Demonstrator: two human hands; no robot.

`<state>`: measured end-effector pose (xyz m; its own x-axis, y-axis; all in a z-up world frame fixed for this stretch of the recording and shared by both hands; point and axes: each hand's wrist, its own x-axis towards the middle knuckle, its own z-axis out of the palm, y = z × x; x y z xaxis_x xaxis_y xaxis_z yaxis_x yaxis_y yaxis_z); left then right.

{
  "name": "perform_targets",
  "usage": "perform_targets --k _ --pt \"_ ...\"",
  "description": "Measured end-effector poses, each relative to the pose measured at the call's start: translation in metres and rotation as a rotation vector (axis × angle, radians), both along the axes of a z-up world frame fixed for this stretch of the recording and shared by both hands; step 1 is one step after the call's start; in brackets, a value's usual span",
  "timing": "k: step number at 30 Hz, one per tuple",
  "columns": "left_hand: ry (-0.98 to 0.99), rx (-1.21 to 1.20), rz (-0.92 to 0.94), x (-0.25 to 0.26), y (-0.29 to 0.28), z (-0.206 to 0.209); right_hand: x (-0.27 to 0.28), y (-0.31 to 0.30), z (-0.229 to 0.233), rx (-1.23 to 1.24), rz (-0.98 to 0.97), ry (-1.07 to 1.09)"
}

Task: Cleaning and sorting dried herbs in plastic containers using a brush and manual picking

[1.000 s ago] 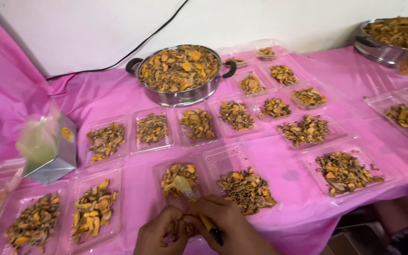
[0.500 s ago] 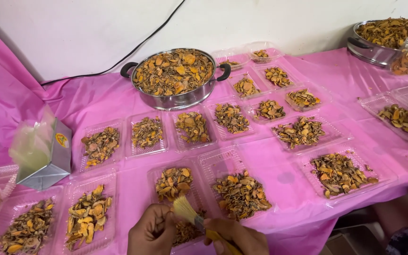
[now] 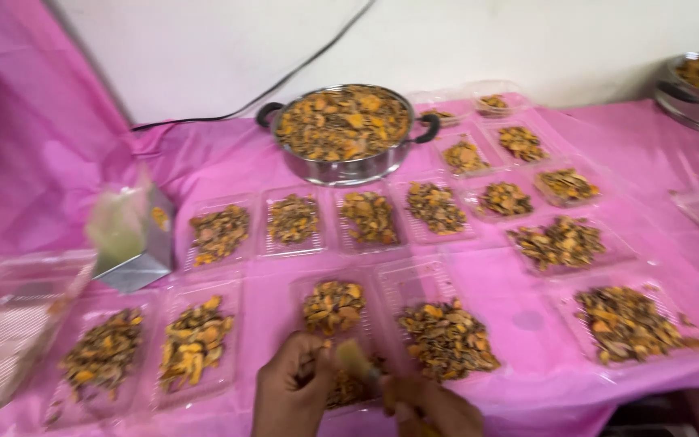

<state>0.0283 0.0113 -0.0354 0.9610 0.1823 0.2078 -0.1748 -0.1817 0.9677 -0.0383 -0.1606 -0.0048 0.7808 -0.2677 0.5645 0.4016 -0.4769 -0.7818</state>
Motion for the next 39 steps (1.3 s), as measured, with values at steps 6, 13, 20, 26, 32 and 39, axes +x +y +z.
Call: perform_targets --k 6,13,20,26,32,39 --pt "0.115 -0.089 -0.150 -0.010 -0.002 0.019 0.033 -0.001 0.011 0.002 0.389 -0.153" --pt "0.117 -0.192 -0.319 -0.019 -0.001 0.042 0.050 0.004 0.018 -0.130 0.507 -0.276" --pt "0.130 -0.132 -0.396 -0.021 -0.001 0.045 0.045 0.001 0.038 0.005 0.555 -0.099" --pt "-0.017 0.103 -0.326 -0.018 -0.003 0.050 0.054 -0.003 0.043 -0.064 0.609 -0.013" --pt "-0.098 0.329 -0.169 -0.013 0.009 0.043 0.053 -0.033 0.055 -0.109 0.560 -0.076" --pt "0.163 0.796 -0.493 -0.008 0.019 0.074 0.054 -0.064 0.030 -0.034 0.455 0.189"
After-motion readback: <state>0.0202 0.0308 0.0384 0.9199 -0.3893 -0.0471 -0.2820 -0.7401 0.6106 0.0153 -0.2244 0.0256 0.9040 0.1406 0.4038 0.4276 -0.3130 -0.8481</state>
